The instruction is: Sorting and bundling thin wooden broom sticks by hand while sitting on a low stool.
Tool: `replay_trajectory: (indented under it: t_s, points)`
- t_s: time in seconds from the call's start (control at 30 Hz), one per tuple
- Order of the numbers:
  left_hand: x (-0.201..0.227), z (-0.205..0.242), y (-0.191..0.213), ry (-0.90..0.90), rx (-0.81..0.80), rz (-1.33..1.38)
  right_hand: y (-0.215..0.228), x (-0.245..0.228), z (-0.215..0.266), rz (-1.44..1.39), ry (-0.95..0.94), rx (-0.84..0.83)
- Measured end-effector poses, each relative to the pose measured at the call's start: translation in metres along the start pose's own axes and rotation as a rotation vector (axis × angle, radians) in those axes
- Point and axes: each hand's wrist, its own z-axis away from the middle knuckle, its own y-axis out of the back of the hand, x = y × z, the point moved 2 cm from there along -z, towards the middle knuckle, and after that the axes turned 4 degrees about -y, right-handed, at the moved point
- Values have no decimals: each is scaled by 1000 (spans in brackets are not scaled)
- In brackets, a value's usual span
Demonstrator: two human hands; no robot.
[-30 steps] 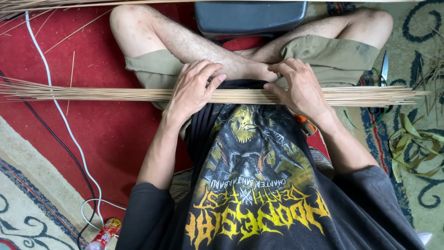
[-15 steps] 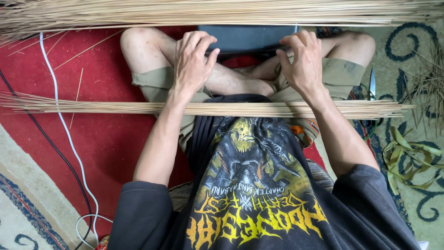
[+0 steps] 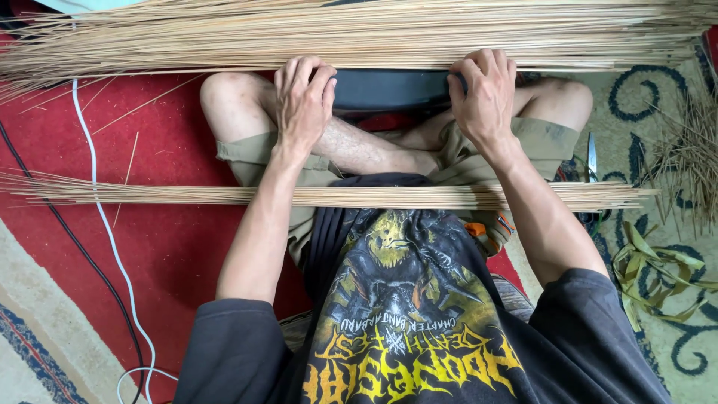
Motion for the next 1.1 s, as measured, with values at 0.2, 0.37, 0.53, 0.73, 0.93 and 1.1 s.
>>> replay_trajectory:
  t_s: [0.2, 0.37, 0.53, 0.73, 0.93, 1.1]
  points:
    - [-6, -1, -8, -47, 7, -26, -10, 3, -2, 38, 19, 15]
    - [-5, -4, -7, -65, 30, -51, -11, 0, -4, 112, 62, 79]
    - [-17, 1, -18, -134, 123, 21, -34, 14, 3, 182, 151, 154]
    - [-17, -4, -17, -111, 129, -2, -35, 11, 2, 259, 169, 171]
    - [-14, -4, -21, -105, 114, -73, -40, 13, 7, 260, 142, 118]
    - [-15, -3, -22, -134, 110, -105, -43, 15, 9, 264, 106, 94]
